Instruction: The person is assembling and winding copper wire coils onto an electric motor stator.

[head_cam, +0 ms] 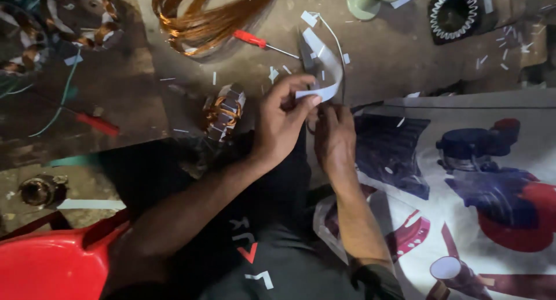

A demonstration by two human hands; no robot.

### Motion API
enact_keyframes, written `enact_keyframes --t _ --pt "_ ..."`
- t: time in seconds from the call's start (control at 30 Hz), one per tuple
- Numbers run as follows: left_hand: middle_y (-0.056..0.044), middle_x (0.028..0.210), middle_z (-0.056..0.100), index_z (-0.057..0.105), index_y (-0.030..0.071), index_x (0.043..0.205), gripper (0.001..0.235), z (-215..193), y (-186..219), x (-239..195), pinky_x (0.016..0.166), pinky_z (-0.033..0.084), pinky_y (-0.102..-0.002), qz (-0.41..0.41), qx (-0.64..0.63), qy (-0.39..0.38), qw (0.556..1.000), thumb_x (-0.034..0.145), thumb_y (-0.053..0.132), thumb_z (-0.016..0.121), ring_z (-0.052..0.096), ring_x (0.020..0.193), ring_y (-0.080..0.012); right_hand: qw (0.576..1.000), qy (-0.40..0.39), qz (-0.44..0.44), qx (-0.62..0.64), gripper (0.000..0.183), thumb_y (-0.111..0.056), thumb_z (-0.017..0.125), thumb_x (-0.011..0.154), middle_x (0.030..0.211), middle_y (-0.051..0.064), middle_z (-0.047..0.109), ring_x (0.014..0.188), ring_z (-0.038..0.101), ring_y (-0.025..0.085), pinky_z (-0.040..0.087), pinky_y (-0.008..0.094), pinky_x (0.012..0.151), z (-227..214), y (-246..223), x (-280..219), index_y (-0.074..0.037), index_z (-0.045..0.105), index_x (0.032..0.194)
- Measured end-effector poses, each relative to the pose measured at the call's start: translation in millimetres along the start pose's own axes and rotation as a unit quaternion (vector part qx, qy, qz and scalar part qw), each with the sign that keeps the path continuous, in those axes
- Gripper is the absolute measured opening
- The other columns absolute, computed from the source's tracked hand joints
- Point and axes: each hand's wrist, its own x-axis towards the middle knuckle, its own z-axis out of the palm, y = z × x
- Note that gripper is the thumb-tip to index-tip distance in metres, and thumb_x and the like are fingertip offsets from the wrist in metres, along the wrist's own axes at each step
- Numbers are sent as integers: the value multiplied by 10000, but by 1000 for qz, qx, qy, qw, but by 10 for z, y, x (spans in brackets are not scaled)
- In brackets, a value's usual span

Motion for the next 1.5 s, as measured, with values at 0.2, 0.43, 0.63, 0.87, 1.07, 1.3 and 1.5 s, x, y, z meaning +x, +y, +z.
enact_keyframes --t 0.2,0.43,0.63,0.87,1.07,1.3,1.5 --pt "-59 1139 691 695 -2 1178 157 55 -70 176 820 672 -283 96 43 -2 994 1026 -7 655 711 951 -115 842 -77 -212 -489 374 -84 792 788 802 107 678 720 696 269 524 348 636 -321 255 -140 36 581 1072" --pt "-91 1026 729 679 -47 1194 205 -40 -148 375 768 621 -268 43 16 10 999 995 0 666 738 835 -136 974 -88 64 -201 254 -162 851 838 665 62 641 569 591 187 462 319 532 -739 955 -428 8 706 961" --pt "-89 969 752 708 -60 1171 184 -124 -132 362 802 622 -265 13 1 14 1000 997 -9 682 737 850 -123 938 -201 -102 -264 322 -159 881 821 847 -43 624 794 574 62 486 226 723 -654 755 -369 -41 671 1035" --pt "-110 998 762 709 -70 1167 199 -182 -168 271 762 640 -281 9 12 12 1000 976 -17 700 735 838 -133 918 -225 -124 -303 342 -193 920 789 746 -52 588 694 505 49 429 229 629 -427 459 -233 -54 672 978" --pt "-80 1041 753 705 -52 1183 194 -192 -16 246 794 653 -274 17 46 6 999 994 -10 688 738 887 -120 899 -224 -139 -349 333 -194 934 778 659 -32 514 629 436 59 383 249 560 -383 335 -193 -46 669 914" --pt "-107 1004 768 721 -40 1181 185 -235 -36 253 761 669 -286 11 37 1 999 999 -18 702 749 836 -127 880 -234 -165 -378 346 -206 938 752 660 -16 557 614 475 66 420 267 556 -368 266 -186 -42 670 899" --pt "-127 1023 776 725 -36 1177 201 -237 4 241 750 686 -289 4 60 -3 998 980 6 718 765 830 -136 878 -228 -146 -395 343 -216 936 763 624 -17 533 602 467 69 426 272 547 -376 299 -213 -38 677 899"
